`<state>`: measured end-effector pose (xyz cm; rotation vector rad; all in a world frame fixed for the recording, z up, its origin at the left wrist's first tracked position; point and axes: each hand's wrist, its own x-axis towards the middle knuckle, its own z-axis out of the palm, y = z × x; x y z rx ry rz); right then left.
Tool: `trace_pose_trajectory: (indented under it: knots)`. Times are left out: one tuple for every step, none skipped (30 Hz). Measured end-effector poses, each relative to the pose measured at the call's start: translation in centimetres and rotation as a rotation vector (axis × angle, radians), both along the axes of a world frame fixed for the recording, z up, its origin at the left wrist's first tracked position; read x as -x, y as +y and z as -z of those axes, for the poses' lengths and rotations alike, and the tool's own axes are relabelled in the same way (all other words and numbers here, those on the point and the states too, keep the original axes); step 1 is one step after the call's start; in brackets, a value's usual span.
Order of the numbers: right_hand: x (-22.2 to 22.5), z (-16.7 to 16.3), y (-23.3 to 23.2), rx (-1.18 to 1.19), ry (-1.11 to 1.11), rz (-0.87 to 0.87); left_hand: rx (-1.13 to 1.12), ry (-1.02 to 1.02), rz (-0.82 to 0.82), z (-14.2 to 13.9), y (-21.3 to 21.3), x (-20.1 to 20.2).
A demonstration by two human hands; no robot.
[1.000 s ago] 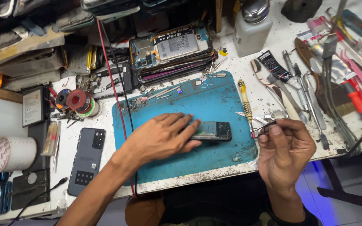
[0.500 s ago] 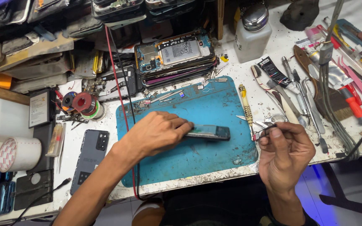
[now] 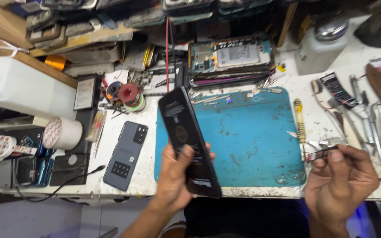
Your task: The person pries open the back cover of a smartphone on a repair mat, unscrews internal screws with a screwdriver, lifts out internal components, and handles the SIM tray and battery area while working on the disassembled phone.
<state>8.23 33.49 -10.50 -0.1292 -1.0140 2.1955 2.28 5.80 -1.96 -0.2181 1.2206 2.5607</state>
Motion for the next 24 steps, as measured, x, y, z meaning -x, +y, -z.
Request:
trace_pose_trajectory:
  knots:
    - [-0.1,-0.1,0.0,0.004,-0.014,0.005,-0.037,-0.005,0.004,0.7,0.5,-0.7]
    - [-0.2,-0.3,-0.1,-0.005,-0.031,0.004,-0.076,-0.011,0.014,1.4,0.9,-1.2]
    - [-0.4,-0.5,-0.1,-0.014,-0.048,0.004,-0.117,-0.020,0.026,2.0,1.4,-1.8]
    - [-0.6,-0.7,-0.2,-0.035,-0.067,-0.006,-0.138,-0.037,-0.005,2.6,1.8,-2.4]
    - [-0.8,-1.0,-0.4,-0.056,-0.077,-0.018,-0.160,-0.050,-0.034,3.2,2.2,-2.8]
    - [-1.0,-1.3,-0.6,-0.078,-0.087,-0.030,-0.182,-0.062,-0.062,3.6,2.6,-3.1]
    - [-1.1,-1.5,-0.8,-0.099,-0.092,-0.046,-0.199,-0.054,-0.070,4.0,2.8,-3.5]
    - [-1.3,-1.9,-1.0,-0.120,-0.115,-0.060,-0.217,-0.049,-0.079,4.2,3.1,-3.9]
    - [-1.5,-2.2,-1.3,-0.142,-0.139,-0.074,-0.234,-0.044,-0.090,4.4,3.3,-4.3]
    - [-1.7,-2.6,-1.6,-0.164,-0.175,-0.086,-0.234,-0.027,-0.106,4.5,3.5,-4.6]
    - [-1.7,-2.9,-1.9,-0.186,-0.193,-0.110,-0.235,-0.007,-0.122,4.5,3.6,-4.9]
    - [-1.8,-3.3,-2.2,-0.208,-0.211,-0.135,-0.234,0.013,-0.138,4.5,3.7,-5.2]
    - [-1.8,-3.6,-2.4,-0.231,-0.212,-0.174,-0.218,0.029,-0.162,4.4,3.8,-5.5]
    - [-1.9,-3.9,-2.7,-0.252,-0.213,-0.212,-0.202,0.045,-0.184,4.4,3.9,-5.7]
    - [-2.0,-4.3,-3.0,-0.267,-0.219,-0.242,-0.188,0.060,-0.206,4.3,3.9,-6.0]
    - [-2.1,-4.6,-3.3,-0.281,-0.225,-0.275,-0.147,0.069,-0.218,4.3,4.0,-6.3]
    - [-2.2,-4.9,-3.6,-0.295,-0.230,-0.310,-0.107,0.080,-0.232,4.3,4.0,-6.7]
    - [-2.4,-5.1,-3.8,-0.316,-0.256,-0.330,-0.065,0.094,-0.247,4.3,4.0,-7.0]
    - [-2.5,-5.4,-4.0,-0.336,-0.278,-0.352,-0.064,0.096,-0.255,4.4,3.9,-7.2]
    - [-2.6,-5.5,-4.2,-0.357,-0.300,-0.376,-0.062,0.099,-0.265,4.5,3.9,-7.4]
    - [-2.8,-5.7,-4.4,-0.369,-0.302,-0.388,-0.058,0.100,-0.276,4.7,3.9,-7.7]
    - [-3.0,-5.8,-4.6,-0.379,-0.306,-0.402,-0.053,0.074,-0.278,4.8,3.8,-8.1]
    - [-3.1,-5.9,-4.7,-0.390,-0.309,-0.414,-0.049,0.050,-0.279,4.9,3.6,-8.4]
    - [-3.3,-5.9,-4.9,-0.380,-0.315,-0.419,-0.046,0.029,-0.278,5.0,3.5,-8.6]
